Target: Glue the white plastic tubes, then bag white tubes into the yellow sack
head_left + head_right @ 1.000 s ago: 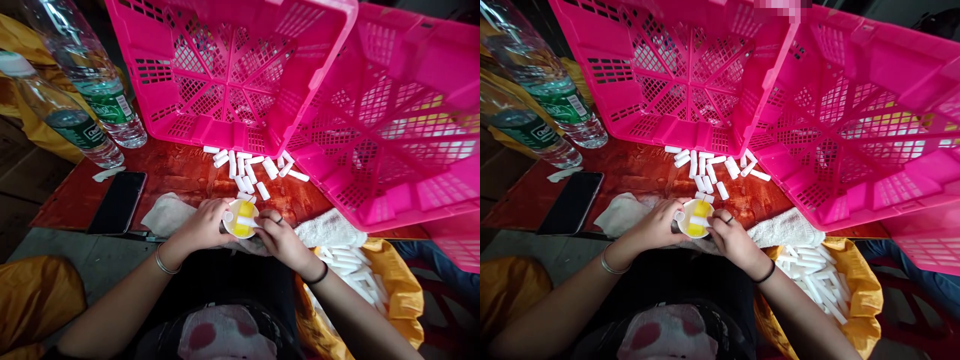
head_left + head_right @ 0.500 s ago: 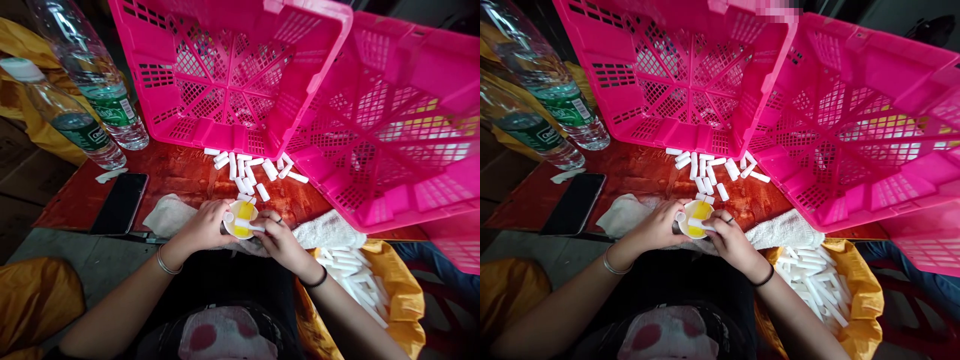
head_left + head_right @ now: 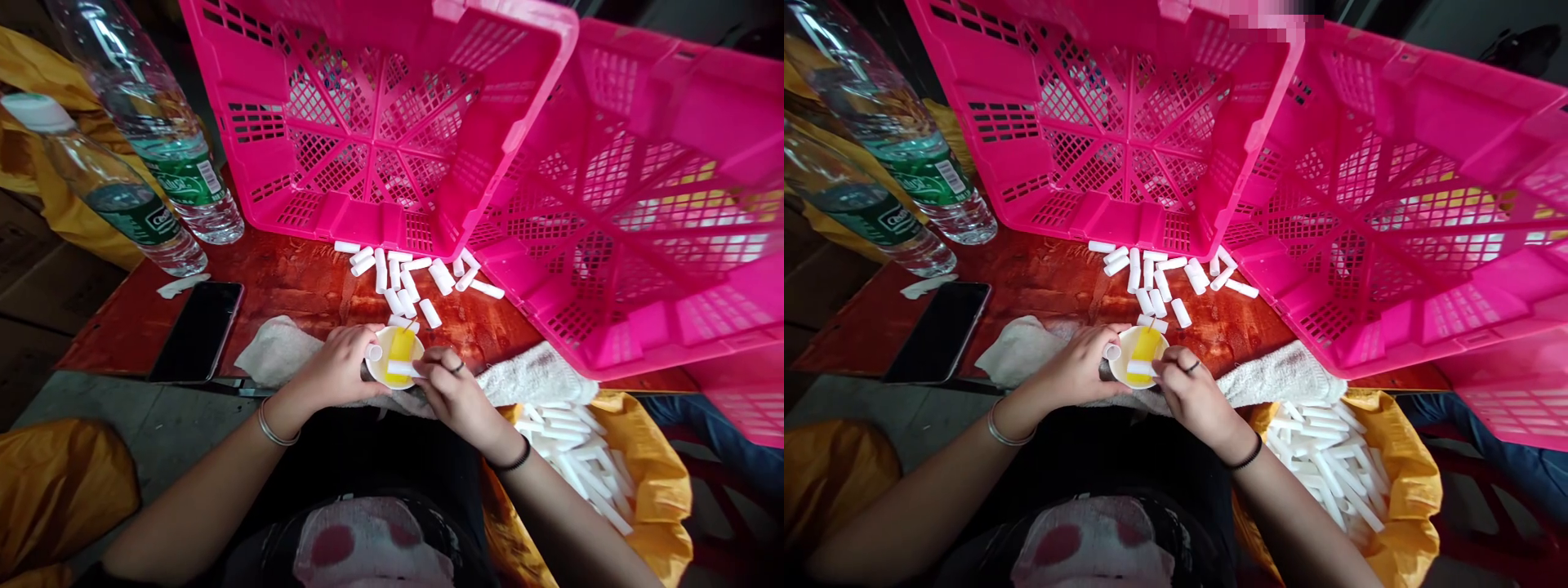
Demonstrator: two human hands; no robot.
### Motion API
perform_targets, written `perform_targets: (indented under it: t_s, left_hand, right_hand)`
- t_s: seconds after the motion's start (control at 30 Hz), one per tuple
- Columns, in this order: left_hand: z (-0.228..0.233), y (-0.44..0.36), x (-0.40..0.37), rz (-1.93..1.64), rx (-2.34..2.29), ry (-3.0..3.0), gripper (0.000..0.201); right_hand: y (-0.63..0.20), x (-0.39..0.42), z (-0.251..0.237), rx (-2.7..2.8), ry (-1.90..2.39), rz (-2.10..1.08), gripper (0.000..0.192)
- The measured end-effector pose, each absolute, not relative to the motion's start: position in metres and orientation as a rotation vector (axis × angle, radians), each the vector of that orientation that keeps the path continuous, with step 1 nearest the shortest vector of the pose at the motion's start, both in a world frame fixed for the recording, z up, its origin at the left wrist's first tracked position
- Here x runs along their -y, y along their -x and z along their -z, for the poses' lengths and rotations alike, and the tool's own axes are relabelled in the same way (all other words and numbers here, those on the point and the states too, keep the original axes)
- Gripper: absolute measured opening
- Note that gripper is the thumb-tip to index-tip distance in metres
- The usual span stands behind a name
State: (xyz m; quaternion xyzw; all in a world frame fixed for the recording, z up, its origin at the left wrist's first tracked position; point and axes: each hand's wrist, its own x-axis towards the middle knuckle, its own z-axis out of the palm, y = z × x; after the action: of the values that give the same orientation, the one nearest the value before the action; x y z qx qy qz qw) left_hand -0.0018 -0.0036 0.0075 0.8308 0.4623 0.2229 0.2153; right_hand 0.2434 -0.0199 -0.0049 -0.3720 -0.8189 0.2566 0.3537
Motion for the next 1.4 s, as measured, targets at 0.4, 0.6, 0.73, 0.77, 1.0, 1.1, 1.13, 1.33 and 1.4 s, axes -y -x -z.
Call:
perform_targets:
  t_s: [0.4, 0.6, 0.73, 0.77, 1.0, 1.1, 1.13, 1.33, 1.4]
  left_hand:
    - [-0.053, -0.005, -0.005, -0.537, -1.229, -2.598, 0.02]
    - [-0.071, -0.008, 0.0, -0.576, -1.135, -2.97, 0.022]
    - [-0.07, -0.016, 0.008, -0.494, -1.184, -3.012, 0.023]
    - [-0.07, -0.019, 0.01, -0.482, -1.209, -2.975, 0.023]
    - [-0.074, -0.043, 0.028, -0.443, -1.026, -1.872, 0.033]
    - [-0.073, -0.054, 0.034, -0.359, -0.907, -1.38, 0.046]
    - [-0.073, -0.059, 0.036, -0.362, -0.895, -1.331, 0.047]
    - [-0.071, -0.078, 0.06, -0.583, -1.054, -2.16, 0.024]
    - [-0.065, -0.07, 0.061, -0.594, -1.016, -2.415, 0.03]
  right_hand:
    - [-0.237, 0.019, -0.033, 1.391, 1.094, -1.17, 0.027]
    - [-0.24, 0.019, -0.045, 1.353, 1.158, -1.332, 0.034]
    - [-0.234, 0.021, -0.048, 1.35, 1.225, -1.424, 0.04]
    - [-0.233, 0.022, -0.049, 1.389, 1.232, -1.36, 0.04]
    - [-0.25, 0.02, -0.06, 1.957, 1.029, -0.565, 0.035]
    - [-0.256, 0.021, -0.062, 2.039, 0.927, -0.52, 0.035]
    - [-0.255, 0.023, -0.062, 2.027, 0.942, -0.531, 0.036]
    - [-0.243, 0.059, -0.062, 1.72, 1.317, -0.718, 0.042]
    - [-0.266, 0.075, -0.059, 1.668, 1.445, -0.681, 0.043]
